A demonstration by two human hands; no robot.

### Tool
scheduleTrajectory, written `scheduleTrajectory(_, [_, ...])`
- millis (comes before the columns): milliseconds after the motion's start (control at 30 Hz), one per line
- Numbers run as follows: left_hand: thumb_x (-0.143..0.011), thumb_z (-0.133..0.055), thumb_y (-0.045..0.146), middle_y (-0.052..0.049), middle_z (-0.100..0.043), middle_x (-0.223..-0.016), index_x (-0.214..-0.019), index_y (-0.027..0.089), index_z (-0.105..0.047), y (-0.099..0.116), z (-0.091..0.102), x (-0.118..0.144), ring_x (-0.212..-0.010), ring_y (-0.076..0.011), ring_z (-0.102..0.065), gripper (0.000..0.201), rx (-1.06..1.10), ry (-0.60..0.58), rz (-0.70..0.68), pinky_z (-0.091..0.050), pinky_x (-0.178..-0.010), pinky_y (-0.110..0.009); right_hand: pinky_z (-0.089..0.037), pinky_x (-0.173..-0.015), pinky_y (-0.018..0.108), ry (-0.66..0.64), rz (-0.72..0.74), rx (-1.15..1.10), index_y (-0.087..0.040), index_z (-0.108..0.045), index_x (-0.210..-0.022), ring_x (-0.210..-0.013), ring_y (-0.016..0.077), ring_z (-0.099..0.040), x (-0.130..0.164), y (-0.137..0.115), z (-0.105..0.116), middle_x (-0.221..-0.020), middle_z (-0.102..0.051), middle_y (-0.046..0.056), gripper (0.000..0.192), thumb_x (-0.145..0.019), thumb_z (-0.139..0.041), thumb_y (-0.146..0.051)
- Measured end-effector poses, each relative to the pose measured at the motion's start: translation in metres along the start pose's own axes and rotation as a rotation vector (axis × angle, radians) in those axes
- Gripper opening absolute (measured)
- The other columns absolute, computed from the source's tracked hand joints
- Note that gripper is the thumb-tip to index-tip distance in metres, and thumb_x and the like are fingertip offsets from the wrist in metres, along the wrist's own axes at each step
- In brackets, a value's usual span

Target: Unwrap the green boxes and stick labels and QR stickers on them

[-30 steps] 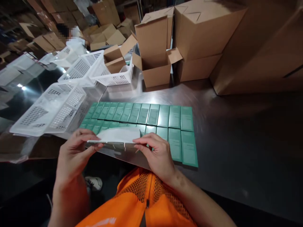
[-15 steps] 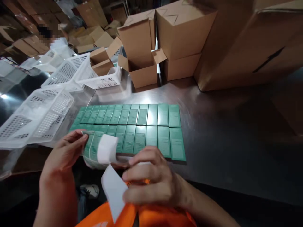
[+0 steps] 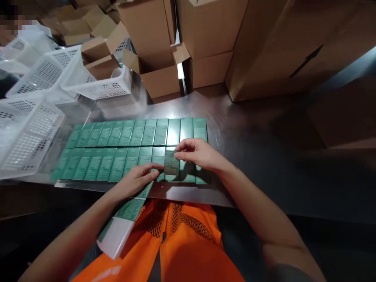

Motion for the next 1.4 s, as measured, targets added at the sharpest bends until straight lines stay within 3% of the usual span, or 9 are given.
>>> scheduleTrajectory(67, [-0.090, -0.051, 0.051, 0.001, -0.063, -0.068, -0.108, 0.019, -0.070, -0.001, -0.009, -0.002, -0.066, -0.0163, -0.054, 0.041, -0.026, -0.037, 0.009, -0.038, -0.064, -0.026, -0.035, -0.051, 0.023, -0.024, -0.036, -0.004, -0.017, -0.067, -0.078, -0.056, 0.0095, -0.047, -0.004, 0.006, -0.003, -0.063, -0.057, -0.003, 0.034, -0.064, -0.083, -0.043])
scheduleTrajectory(167, [-0.088, -0.052, 0.048, 0.003, -0.058, -0.064, -0.084, 0.018, -0.067, -0.005, -0.017, -0.004, -0.063, -0.0146, -0.050, 0.034, 0.006, 0.003, 0.013, -0.035, -0.062, -0.025, -0.033, -0.050, 0.023, -0.019, -0.040, 0.041, -0.017, -0.067, -0.080, -0.054, 0.0097, -0.046, -0.006, 0.012, -0.007, -0.061, -0.056, -0.004, 0.031, -0.067, -0.079, -0.042])
scheduleTrajectory(400, [-0.082, -0.053, 0.044, 0.004, -0.045, -0.054, -0.062, 0.017, -0.060, -0.005, -0.031, -0.005, -0.057, -0.0134, -0.041, 0.033, 0.133, 0.108, 0.130, -0.030, -0.057, -0.026, -0.040, -0.063, 0.027, 0.281, 0.195, 0.599, -0.020, -0.074, -0.075, -0.066, 0.0137, -0.056, -0.008, 0.016, -0.006, -0.076, -0.066, 0.001, 0.012, -0.079, -0.076, -0.030])
scheduleTrajectory(867, [-0.075, -0.054, 0.040, 0.006, -0.027, -0.047, -0.047, 0.021, -0.040, 0.002, -0.035, -0.012, -0.049, -0.0103, -0.025, 0.037, 0.034, 0.081, 0.280, -0.020, -0.051, -0.026, -0.035, -0.061, 0.027, 0.293, 0.177, 0.828, -0.021, -0.074, -0.076, -0.068, 0.0140, -0.057, -0.015, 0.032, -0.012, -0.079, -0.066, 0.001, 0.012, -0.083, -0.078, -0.031])
scheduleTrajectory(1167, [-0.076, -0.053, 0.021, 0.003, -0.041, -0.047, -0.047, 0.020, -0.049, 0.011, -0.033, -0.022, -0.051, -0.0137, -0.039, 0.029, -0.190, 0.076, 0.243, -0.024, -0.057, -0.029, -0.039, -0.062, 0.029, 0.333, 0.212, 0.903, -0.021, -0.073, -0.081, -0.069, 0.0154, -0.058, -0.009, 0.036, -0.019, -0.085, -0.062, 0.002, 0.012, -0.084, -0.077, -0.033])
scheduleTrajectory(1200, [-0.076, -0.054, 0.022, 0.002, -0.043, -0.048, -0.048, 0.020, -0.051, 0.011, -0.034, -0.022, -0.052, -0.0145, -0.041, 0.028, -0.227, 0.070, 0.245, -0.025, -0.058, -0.029, -0.041, -0.063, 0.029, 0.354, 0.222, 0.899, -0.022, -0.073, -0.089, -0.069, 0.0153, -0.058, -0.008, 0.035, -0.019, -0.091, -0.062, 0.002, 0.013, -0.082, -0.078, -0.032])
scheduleTrajectory(1300, [-0.077, -0.056, 0.024, 0.000, -0.048, -0.049, -0.050, 0.020, -0.056, 0.012, -0.033, -0.019, -0.052, -0.0162, -0.042, 0.028, -0.316, 0.033, 0.225, -0.024, -0.058, -0.030, -0.046, -0.064, 0.029, 0.409, 0.221, 0.870, -0.026, -0.061, -0.125, -0.072, 0.0162, -0.059, -0.008, 0.034, -0.017, -0.109, -0.056, 0.005, 0.053, -0.076, -0.082, -0.031])
scheduleTrajectory(1333, [-0.078, -0.056, 0.024, 0.000, -0.048, -0.049, -0.050, 0.020, -0.057, 0.012, -0.032, -0.017, -0.052, -0.0161, -0.042, 0.028, -0.330, 0.024, 0.209, -0.024, -0.057, -0.030, -0.048, -0.065, 0.030, 0.413, 0.211, 0.863, -0.026, -0.055, -0.131, -0.072, 0.0167, -0.059, -0.009, 0.034, -0.015, -0.111, -0.055, 0.006, 0.063, -0.075, -0.083, -0.029])
scheduleTrajectory(1400, [-0.082, -0.056, 0.029, 0.000, -0.049, -0.049, -0.053, 0.020, -0.060, 0.012, -0.025, -0.009, -0.051, -0.0158, -0.042, 0.030, -0.327, 0.063, 0.191, -0.023, -0.057, -0.029, -0.049, -0.068, 0.032, 0.396, 0.193, 0.826, -0.023, -0.053, -0.131, -0.070, 0.0162, -0.059, -0.007, 0.032, -0.012, -0.110, -0.056, 0.007, 0.063, -0.076, -0.081, -0.027])
Point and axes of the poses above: each hand's wrist, its own x-axis away from the middle knuckle, its own z-axis out of the back of the hand, y = z × x, the point moved 4 cm from there along -x, towards the middle knuckle
